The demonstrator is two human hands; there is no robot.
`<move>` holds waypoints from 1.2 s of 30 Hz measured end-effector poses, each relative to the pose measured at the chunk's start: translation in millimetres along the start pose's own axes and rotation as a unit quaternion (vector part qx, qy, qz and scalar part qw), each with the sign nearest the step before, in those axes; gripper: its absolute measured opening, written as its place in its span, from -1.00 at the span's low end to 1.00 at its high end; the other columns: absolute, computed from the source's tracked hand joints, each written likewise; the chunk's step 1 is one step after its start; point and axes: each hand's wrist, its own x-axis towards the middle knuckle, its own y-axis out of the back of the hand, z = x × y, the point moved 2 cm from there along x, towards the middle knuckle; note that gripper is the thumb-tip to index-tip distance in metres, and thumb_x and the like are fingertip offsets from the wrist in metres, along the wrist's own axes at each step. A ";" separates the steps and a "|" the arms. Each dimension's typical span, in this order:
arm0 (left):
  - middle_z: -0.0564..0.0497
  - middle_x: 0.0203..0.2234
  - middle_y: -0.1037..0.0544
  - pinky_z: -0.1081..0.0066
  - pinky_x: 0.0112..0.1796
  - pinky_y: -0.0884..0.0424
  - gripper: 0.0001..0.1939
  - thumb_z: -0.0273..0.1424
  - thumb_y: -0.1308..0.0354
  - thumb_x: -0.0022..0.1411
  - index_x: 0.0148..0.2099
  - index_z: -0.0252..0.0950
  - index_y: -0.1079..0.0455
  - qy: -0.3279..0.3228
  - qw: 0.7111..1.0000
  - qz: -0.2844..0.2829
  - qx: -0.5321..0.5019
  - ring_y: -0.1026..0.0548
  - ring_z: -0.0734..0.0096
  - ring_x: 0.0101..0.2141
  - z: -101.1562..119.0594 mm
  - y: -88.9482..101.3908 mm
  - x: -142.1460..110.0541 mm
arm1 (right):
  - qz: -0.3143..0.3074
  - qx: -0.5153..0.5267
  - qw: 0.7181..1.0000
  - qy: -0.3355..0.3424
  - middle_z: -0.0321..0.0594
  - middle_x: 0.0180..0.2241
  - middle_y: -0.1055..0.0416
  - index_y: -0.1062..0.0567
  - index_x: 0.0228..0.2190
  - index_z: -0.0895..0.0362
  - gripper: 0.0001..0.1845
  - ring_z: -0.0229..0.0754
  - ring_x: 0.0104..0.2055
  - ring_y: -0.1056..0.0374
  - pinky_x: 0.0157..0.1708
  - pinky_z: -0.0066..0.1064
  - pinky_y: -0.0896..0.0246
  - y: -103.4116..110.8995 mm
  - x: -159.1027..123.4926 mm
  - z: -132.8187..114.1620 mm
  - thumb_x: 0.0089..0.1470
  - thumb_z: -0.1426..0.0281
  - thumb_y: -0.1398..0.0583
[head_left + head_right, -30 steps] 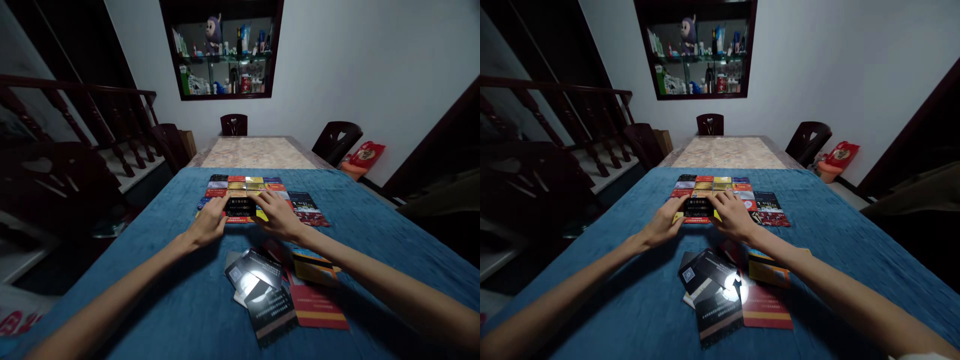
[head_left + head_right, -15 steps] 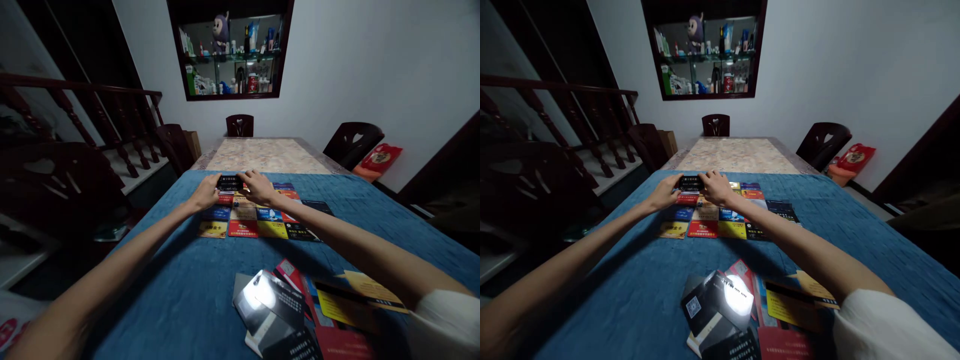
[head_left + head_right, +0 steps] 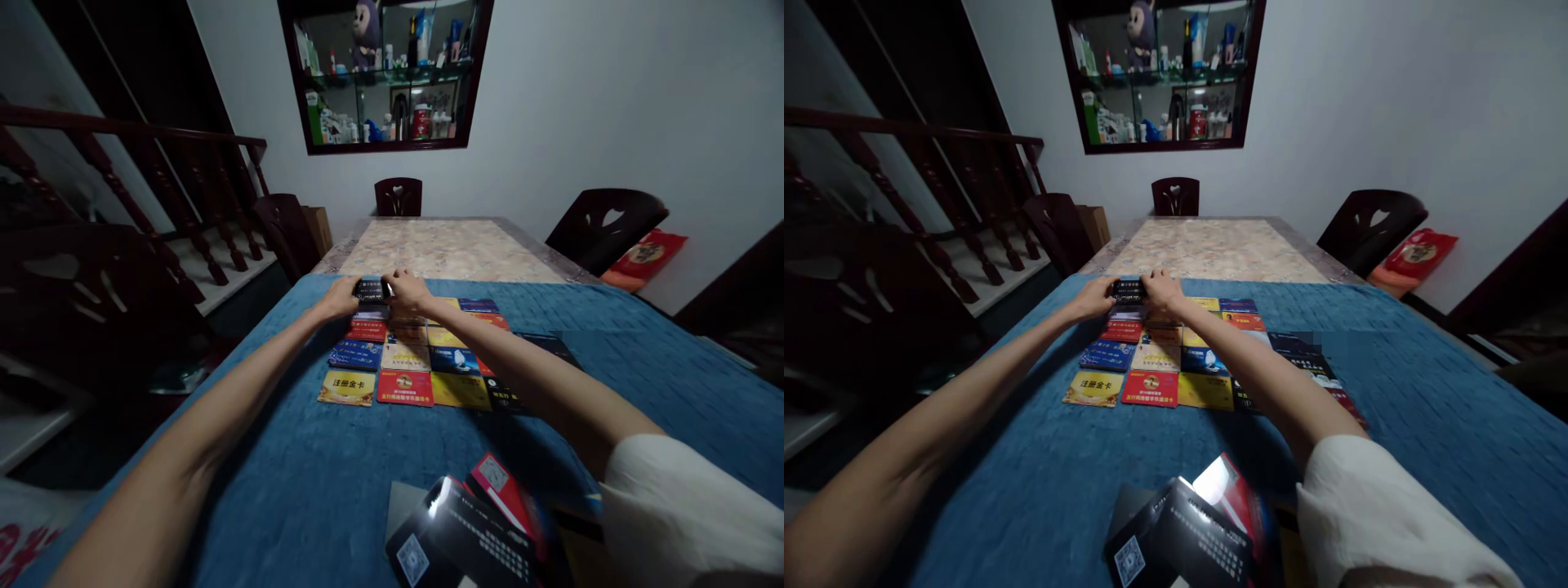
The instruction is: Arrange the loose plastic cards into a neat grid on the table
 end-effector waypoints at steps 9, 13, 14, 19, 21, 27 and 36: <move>-0.08 -0.32 -0.57 0.35 -0.20 -0.39 -0.52 -0.58 -0.08 -0.05 -0.01 -0.43 -0.46 0.030 0.997 -0.045 0.056 -0.50 0.20 -0.28 -19.8 -11.5 19.0 | -0.043 -0.001 0.999 -0.019 0.16 0.17 -0.25 -0.35 0.17 0.09 -0.45 0.22 0.23 -0.13 0.03 0.02 -0.27 -14.9 25.7 0.1 0.15 0.30 -0.19; -0.06 -0.35 -0.57 0.41 -0.23 -0.38 -0.55 -0.58 -0.07 -0.04 -0.05 -0.42 -0.47 0.034 0.995 -0.068 0.066 -0.49 0.25 -0.30 -23.6 -13.4 22.5 | -0.065 -0.001 0.998 -0.024 0.15 0.17 -0.27 -0.35 0.18 0.07 -0.44 0.25 0.24 -0.13 0.02 0.04 -0.26 -20.2 31.6 0.7 0.15 0.29 -0.18; -0.06 -0.35 -0.57 0.42 -0.24 -0.37 -0.56 -0.57 -0.07 -0.04 -0.06 -0.42 -0.48 0.036 0.994 -0.073 0.068 -0.49 0.25 -0.30 -24.6 -13.4 23.4 | -0.069 -0.001 0.997 -0.025 0.15 0.18 -0.27 -0.35 0.18 0.07 -0.44 0.25 0.25 -0.13 0.02 0.03 -0.26 -20.9 32.7 0.8 0.15 0.28 -0.18; -0.02 -0.35 -0.58 0.47 -0.27 -0.34 -0.57 -0.55 -0.08 -0.03 -0.05 -0.36 -0.48 0.047 0.991 -0.093 0.080 -0.49 0.29 -0.29 -29.1 -14.5 28.7 | -0.086 0.002 0.996 -0.028 0.11 0.19 -0.31 -0.38 0.16 0.06 -0.45 0.25 0.25 -0.13 0.02 0.01 -0.26 -21.4 36.6 1.0 0.13 0.29 -0.17; 0.00 -0.34 -0.60 0.49 -0.27 -0.33 -0.56 -0.54 -0.09 -0.02 -0.04 -0.32 -0.48 0.048 0.990 -0.102 0.082 -0.50 0.30 -0.29 -30.3 -15.5 30.8 | -0.093 0.003 0.995 -0.027 0.10 0.17 -0.34 -0.40 0.14 0.08 -0.47 0.25 0.25 -0.14 0.02 0.01 -0.26 -21.6 38.0 1.1 0.13 0.32 -0.15; 0.05 -0.39 -0.60 0.51 -0.27 -0.35 -0.58 -0.52 -0.12 -0.02 -0.07 -0.26 -0.51 0.050 0.986 -0.131 0.089 -0.50 0.32 -0.29 -32.8 -18.6 34.8 | -0.111 0.006 0.994 -0.021 0.09 0.14 -0.39 -0.47 0.08 0.13 -0.50 0.22 0.21 -0.19 0.01 0.00 -0.28 -23.8 43.0 2.1 0.08 0.40 -0.14; -0.10 0.05 -0.48 0.52 -0.06 -0.39 -0.46 -0.56 -0.12 -0.06 0.05 -0.35 -0.47 0.037 0.986 -0.132 0.091 -0.50 0.28 -0.09 -35.5 -18.7 36.5 | -0.117 0.012 0.993 -0.020 0.01 0.16 -0.40 -0.50 0.09 0.07 -0.48 0.19 0.23 -0.20 0.02 -0.06 -0.30 -23.9 44.4 3.5 0.07 0.39 -0.15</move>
